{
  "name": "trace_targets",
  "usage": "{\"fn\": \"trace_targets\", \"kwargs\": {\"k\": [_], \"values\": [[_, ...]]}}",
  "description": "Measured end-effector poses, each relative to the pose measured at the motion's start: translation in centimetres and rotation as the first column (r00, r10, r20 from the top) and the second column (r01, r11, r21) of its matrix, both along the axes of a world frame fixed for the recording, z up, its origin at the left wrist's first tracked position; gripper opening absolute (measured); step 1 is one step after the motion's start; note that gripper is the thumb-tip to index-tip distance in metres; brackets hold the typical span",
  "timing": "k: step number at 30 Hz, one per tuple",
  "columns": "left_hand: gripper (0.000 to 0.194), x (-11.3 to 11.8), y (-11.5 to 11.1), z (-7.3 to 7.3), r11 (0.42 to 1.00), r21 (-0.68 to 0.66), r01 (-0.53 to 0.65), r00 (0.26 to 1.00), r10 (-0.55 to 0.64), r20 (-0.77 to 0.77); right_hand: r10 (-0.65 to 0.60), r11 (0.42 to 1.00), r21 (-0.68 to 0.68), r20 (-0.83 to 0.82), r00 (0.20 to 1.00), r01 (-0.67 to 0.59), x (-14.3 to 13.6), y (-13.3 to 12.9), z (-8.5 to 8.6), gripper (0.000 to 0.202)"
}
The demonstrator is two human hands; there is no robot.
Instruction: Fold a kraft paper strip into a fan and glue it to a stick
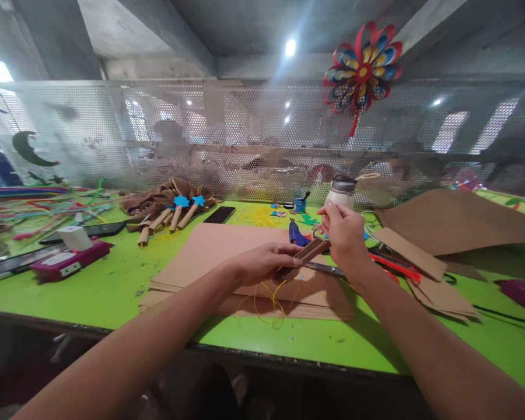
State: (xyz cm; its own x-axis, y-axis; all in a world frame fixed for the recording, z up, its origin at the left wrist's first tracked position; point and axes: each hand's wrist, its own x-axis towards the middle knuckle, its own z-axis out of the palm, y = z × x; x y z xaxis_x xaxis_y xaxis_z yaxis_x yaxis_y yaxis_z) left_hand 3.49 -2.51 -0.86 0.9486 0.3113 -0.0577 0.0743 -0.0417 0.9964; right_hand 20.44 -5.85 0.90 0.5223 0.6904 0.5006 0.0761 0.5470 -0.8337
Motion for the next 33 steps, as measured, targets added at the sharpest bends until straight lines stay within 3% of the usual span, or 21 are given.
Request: {"fn": "trace_targets", "kwargs": {"k": [3, 7, 11, 14, 17, 20, 24, 29, 33], "values": [[0.037, 0.0, 0.2, -0.4, 0.998, -0.056, 0.007, 0.999, -0.004, 0.052, 0.048, 0.999, 0.031, -0.186, 0.981, -0.043, 0.1, -0.3, 0.7, 0.026], [0.029, 0.1, 0.0, -0.6, 0.986, -0.144, 0.080, 0.995, -0.071, 0.070, 0.070, 0.997, 0.033, -0.191, 0.979, -0.065, -0.1, -0.1, 0.5, 0.026], [0.022, 0.1, -0.1, -0.5, 0.983, -0.179, 0.031, 1.000, -0.031, 0.005, -0.066, 0.996, 0.053, 0.011, 0.998, 0.066, -0.5, 0.3, -0.6, 0.030], [0.024, 0.1, -0.2, -0.3, 0.987, -0.158, 0.032, 0.999, -0.032, 0.000, -0.191, 0.981, 0.068, 0.242, 0.951, 0.179, -0.3, 0.3, -1.2, 0.032], [0.030, 0.0, -0.2, -0.1, 0.988, -0.147, 0.050, 0.999, -0.047, 0.020, -0.251, 0.968, 0.073, 0.323, 0.912, 0.240, 0.2, 0.5, -1.4, 0.033], [0.035, -0.1, -0.1, -0.1, 0.988, -0.137, 0.070, 0.997, -0.067, 0.025, -0.200, 0.980, 0.035, 0.185, 0.962, 0.197, 0.7, 0.9, -1.3, 0.031], [0.037, -0.2, 0.2, -0.3, 0.990, -0.115, 0.085, 0.996, -0.083, 0.027, -0.028, 0.999, -0.027, -0.107, 0.994, 0.025, 0.9, 1.1, -0.8, 0.025], [0.040, -0.2, 0.2, -0.5, 0.982, -0.164, 0.099, 0.995, -0.094, 0.034, 0.100, 0.989, -0.073, -0.322, 0.942, -0.130, 1.1, 0.5, -0.2, 0.024], [0.038, -0.2, 0.2, -0.4, 0.984, -0.152, 0.095, 0.995, -0.090, 0.043, 0.173, 0.959, -0.107, -0.506, 0.845, -0.261, 1.8, 0.4, 0.1, 0.024]]}}
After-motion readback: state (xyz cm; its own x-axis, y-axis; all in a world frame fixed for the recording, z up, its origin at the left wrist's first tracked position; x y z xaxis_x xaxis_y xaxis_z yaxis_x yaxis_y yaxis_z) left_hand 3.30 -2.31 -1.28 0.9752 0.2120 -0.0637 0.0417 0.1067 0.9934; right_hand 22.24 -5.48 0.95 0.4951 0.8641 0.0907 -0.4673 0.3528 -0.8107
